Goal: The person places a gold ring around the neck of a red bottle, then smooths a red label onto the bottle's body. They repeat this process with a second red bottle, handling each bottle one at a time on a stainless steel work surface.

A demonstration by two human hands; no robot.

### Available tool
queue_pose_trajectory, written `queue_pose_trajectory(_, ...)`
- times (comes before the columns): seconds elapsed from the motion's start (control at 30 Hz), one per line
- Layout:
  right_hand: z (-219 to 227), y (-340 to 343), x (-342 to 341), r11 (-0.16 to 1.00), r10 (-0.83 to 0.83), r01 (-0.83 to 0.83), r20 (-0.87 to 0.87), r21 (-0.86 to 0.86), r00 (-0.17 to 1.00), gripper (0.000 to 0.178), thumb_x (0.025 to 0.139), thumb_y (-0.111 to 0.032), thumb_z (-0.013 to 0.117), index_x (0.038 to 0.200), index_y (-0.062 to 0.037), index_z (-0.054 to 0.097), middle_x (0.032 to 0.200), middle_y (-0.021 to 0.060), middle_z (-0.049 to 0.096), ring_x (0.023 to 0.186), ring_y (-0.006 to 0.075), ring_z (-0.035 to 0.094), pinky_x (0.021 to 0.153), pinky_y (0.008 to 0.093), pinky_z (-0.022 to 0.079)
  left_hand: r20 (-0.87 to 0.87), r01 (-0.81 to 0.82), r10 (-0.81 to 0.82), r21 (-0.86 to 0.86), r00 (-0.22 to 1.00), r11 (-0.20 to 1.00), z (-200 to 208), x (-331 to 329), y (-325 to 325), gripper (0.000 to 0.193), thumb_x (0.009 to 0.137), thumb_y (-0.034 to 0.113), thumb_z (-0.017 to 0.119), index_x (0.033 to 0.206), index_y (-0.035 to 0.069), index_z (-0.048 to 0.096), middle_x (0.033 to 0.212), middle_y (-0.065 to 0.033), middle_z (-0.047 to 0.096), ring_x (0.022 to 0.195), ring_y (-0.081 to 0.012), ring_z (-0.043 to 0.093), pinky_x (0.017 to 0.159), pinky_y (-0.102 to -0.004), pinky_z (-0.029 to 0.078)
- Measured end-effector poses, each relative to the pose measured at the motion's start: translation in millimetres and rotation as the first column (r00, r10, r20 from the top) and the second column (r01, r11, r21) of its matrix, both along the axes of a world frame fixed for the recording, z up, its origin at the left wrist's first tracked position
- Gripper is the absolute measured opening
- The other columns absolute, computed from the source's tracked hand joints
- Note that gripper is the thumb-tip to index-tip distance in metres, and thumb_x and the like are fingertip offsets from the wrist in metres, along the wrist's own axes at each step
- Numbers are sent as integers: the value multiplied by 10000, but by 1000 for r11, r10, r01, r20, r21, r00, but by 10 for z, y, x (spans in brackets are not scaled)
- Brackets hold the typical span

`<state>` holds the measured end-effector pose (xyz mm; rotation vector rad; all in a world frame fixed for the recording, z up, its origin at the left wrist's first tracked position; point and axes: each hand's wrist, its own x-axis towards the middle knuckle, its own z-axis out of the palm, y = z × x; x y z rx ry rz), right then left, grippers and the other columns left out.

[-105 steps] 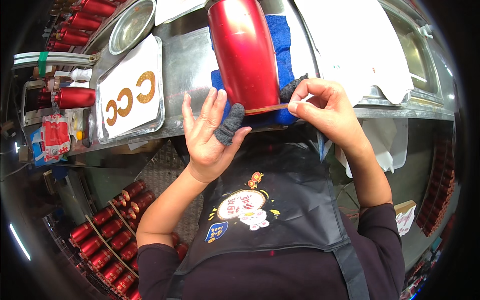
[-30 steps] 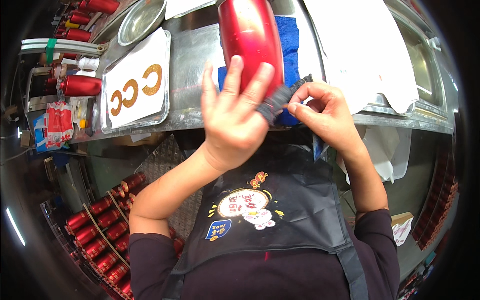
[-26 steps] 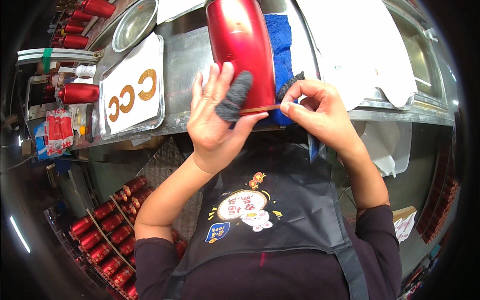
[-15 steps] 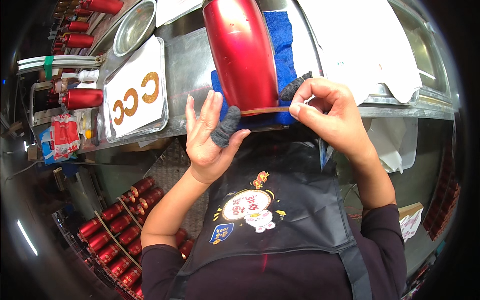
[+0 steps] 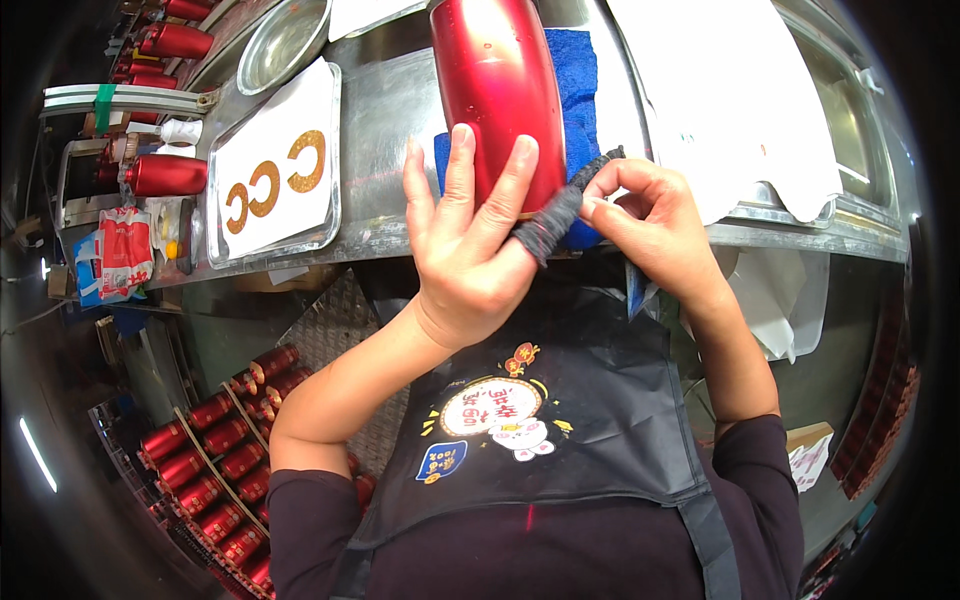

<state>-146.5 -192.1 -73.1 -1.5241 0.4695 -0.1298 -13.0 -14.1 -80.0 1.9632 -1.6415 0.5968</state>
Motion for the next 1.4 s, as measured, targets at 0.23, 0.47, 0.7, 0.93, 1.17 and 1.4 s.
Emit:
queue_pose_trajectory(0.23,68,40,-5,1000,7,-8,-9,-9,1000,126,899,-119,736,850,-29,664,779,-71,574,629,-32,422,547,173,311,-437,-34,-12,-99,900,995,-120,87,204,556,726,110,877,1238,-20,706,1390,-221,619,1304,-366,598,1122,-628,351)
queue_pose_trajectory(0.47,180,41,-59,998,-45,42,60,52,997,112,885,-91,728,839,-19,655,800,-46,584,644,-16,456,561,172,338,-306,27,-31,-17,952,999,-181,103,467,463,733,121,891,1142,-16,724,1417,-224,598,1285,-418,600,1114,-685,312)
queue_pose_trajectory(0.7,45,8,-28,997,-46,43,50,58,998,105,890,-75,722,836,-14,655,813,-37,608,698,-2,516,598,175,387,-151,25,-21,24,988,999,-83,63,346,411,747,208,882,1137,144,770,1409,-202,613,1249,-416,621,1130,-690,259)
queue_pose_trajectory(0.93,-17,-3,4,999,-4,5,-15,34,1000,86,902,-62,714,853,-14,662,825,-42,614,709,-8,522,604,173,396,48,39,-42,56,998,998,103,28,74,297,775,199,724,1064,202,795,1390,-137,645,1279,-457,588,1124,-738,232)
queue_pose_trajectory(1.17,-10,53,28,1000,-11,11,9,21,1000,135,918,-117,741,870,-15,667,815,-59,595,663,-26,457,565,163,340,-326,-7,-36,-130,945,991,-28,84,20,634,681,176,897,1261,10,704,1443,-208,585,1364,-397,535,1130,-605,352)
queue_pose_trajectory(1.4,59,96,45,998,-20,18,43,59,999,130,913,-107,732,849,-19,661,794,-51,594,644,-24,456,551,166,332,-393,-23,-1,-59,920,998,-148,56,388,548,735,143,890,1219,-32,706,1452,-218,573,1343,-413,553,1122,-651,329)
